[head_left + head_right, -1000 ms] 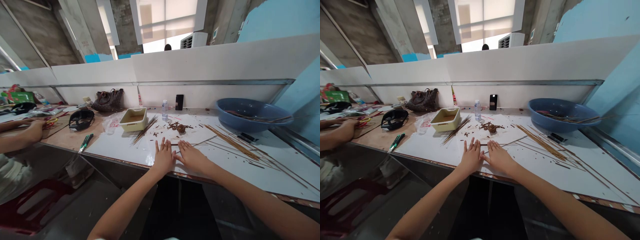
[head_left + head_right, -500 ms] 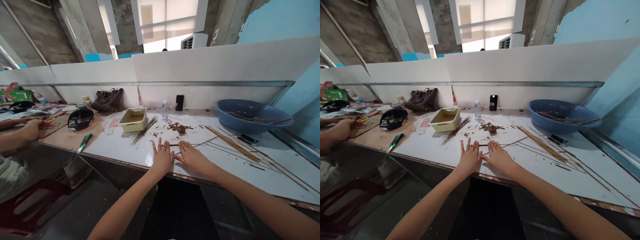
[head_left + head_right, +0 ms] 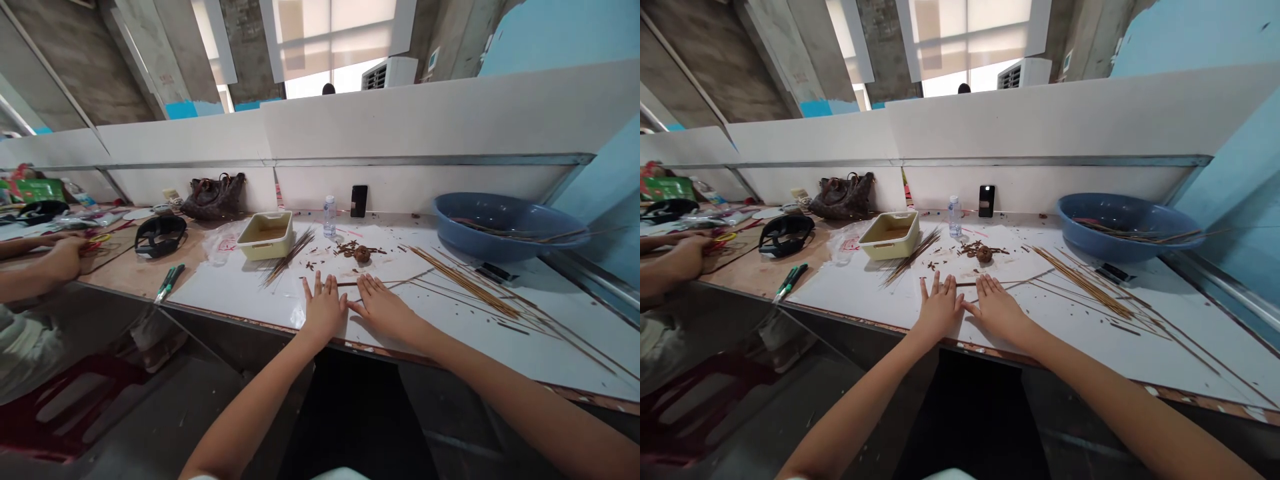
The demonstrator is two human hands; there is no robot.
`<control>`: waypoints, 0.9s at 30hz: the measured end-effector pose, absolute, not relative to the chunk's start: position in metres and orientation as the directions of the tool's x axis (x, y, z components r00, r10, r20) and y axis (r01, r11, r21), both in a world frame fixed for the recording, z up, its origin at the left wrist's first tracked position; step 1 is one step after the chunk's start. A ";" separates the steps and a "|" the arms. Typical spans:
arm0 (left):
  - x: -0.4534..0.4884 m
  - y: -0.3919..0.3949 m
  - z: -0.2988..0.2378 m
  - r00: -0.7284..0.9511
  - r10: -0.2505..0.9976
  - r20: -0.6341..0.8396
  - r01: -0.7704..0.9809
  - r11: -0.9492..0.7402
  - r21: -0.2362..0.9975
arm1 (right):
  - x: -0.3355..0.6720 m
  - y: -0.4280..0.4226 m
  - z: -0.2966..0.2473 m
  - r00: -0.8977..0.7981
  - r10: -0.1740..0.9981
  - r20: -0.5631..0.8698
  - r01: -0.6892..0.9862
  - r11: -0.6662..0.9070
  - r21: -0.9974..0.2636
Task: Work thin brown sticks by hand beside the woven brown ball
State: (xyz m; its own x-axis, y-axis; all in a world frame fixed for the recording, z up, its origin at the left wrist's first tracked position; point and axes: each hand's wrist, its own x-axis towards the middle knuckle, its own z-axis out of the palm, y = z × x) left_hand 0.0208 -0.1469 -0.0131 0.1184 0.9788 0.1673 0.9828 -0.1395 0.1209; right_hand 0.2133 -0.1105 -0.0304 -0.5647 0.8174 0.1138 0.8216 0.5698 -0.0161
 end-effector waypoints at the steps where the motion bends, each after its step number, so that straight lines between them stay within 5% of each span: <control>1: 0.019 -0.155 -0.016 0.129 0.975 0.181 0.983 -0.150 0.108 | 0.216 -0.117 -0.034 -0.566 0.816 0.114 0.820 0.572 -0.017; 13: 0.023 -0.134 0.003 0.097 0.994 0.049 0.990 -0.101 0.102 | 0.216 -0.103 -0.020 -0.552 0.833 0.046 0.833 0.553 -0.018; 21: 0.019 -0.211 -0.020 0.244 0.945 0.216 0.964 -0.260 0.050 | 0.232 -0.160 -0.041 -0.638 0.745 0.194 0.743 0.662 -0.099; 27: 0.041 -0.185 -0.018 0.349 0.936 0.041 0.935 -0.351 0.060 | 0.213 -0.143 -0.033 -0.629 0.771 0.096 0.755 0.636 -0.157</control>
